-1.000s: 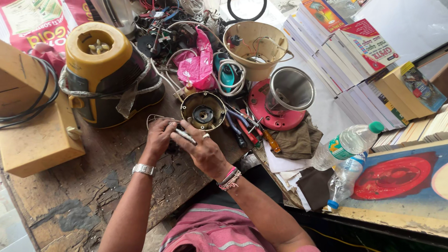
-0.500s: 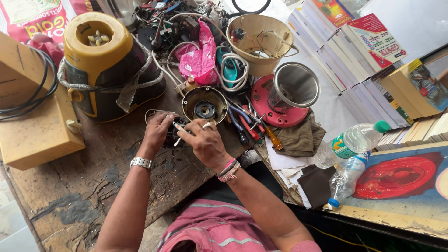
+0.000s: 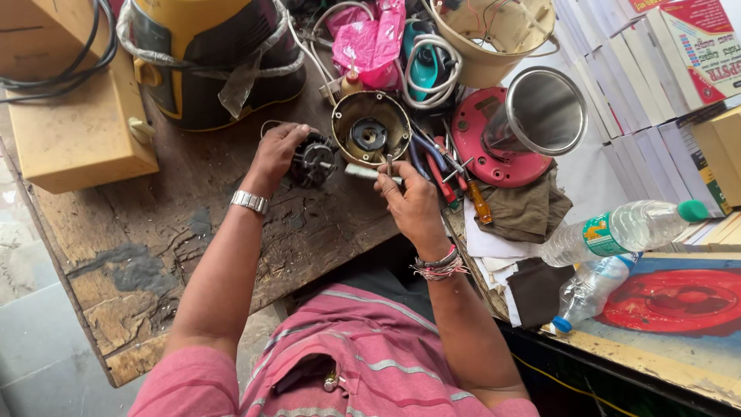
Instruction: The person disassembles a small motor, removes the rotor, and uses a hammer to tap the rotor shaft. They then wipe the rotor with a cloth and place it back into the stator housing. The work is performed on a cluttered workbench with various tools and appliance parts visible.
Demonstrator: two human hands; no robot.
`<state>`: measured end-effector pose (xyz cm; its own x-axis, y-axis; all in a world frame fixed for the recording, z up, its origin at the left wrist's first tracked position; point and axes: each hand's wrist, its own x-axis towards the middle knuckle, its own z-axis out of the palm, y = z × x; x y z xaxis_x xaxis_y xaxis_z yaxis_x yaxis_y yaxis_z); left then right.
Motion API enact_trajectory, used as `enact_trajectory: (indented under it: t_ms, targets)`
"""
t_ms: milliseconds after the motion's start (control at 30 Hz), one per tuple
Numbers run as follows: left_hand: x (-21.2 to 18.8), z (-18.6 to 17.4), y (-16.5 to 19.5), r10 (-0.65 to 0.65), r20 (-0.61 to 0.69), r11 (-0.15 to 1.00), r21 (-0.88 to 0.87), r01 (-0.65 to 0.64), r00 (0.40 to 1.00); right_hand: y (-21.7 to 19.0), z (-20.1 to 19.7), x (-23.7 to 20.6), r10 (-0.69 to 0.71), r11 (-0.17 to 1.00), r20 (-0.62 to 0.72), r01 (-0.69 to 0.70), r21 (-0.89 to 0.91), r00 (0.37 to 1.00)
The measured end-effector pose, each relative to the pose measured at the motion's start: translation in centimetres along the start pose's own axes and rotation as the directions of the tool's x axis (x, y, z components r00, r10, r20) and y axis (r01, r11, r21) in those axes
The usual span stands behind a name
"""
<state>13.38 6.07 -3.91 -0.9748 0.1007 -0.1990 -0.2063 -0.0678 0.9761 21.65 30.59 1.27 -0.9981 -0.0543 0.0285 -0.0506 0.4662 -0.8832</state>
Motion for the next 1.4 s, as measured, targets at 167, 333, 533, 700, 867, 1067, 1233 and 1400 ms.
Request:
enact_trajectory:
  t_ms: [167,333,533,700,867,1067,1233,1400]
  targets:
    - [0.2,0.4,0.3,-0.102,0.002,0.994,-0.027,0.102,0.995,1.7,2.1,-1.0,0.048,0.999,0.032,-0.048,0.014,0.998]
    - [0.4,0.4,0.0,-0.099,0.001,0.994,-0.042,0.099,0.995,2.4,4.4,-1.1,0.039,0.998,0.03,-0.038,-0.054,0.999]
    - [0.6,0.3,-0.1,-0.056,0.016,0.996,-0.07,0.057,0.998,2.9,6.3,-0.5,-0.018,0.999,-0.006,0.018,-0.033,1.0]
    - [0.5,0.4,-0.2,-0.069,-0.016,0.997,-0.044,0.068,0.997,4.2,6.3,1.1,0.313,0.852,0.217,-0.375,0.365,0.924]
    - [0.4,0.5,0.0,-0.059,-0.028,0.998,-0.023,0.058,0.998,4.7,5.6,2.2,0.324,0.802,0.371,-0.461,0.38,0.87]
    - [0.6,0.4,-0.3,-0.062,-0.022,0.998,0.005,0.063,0.998,3.2,5.4,2.0,0.195,0.958,0.372,-0.257,0.124,0.907]
    - [1.0,0.6,0.3,0.147,0.051,0.985,0.079,-0.151,0.988,0.9,6.1,2.6,0.353,0.916,0.386,-0.399,0.045,0.852]
    - [1.1,0.7,0.8,-0.048,0.005,0.998,-0.044,0.048,0.999,1.5,5.1,3.1,-0.131,0.967,0.368,0.2,-0.157,0.921]
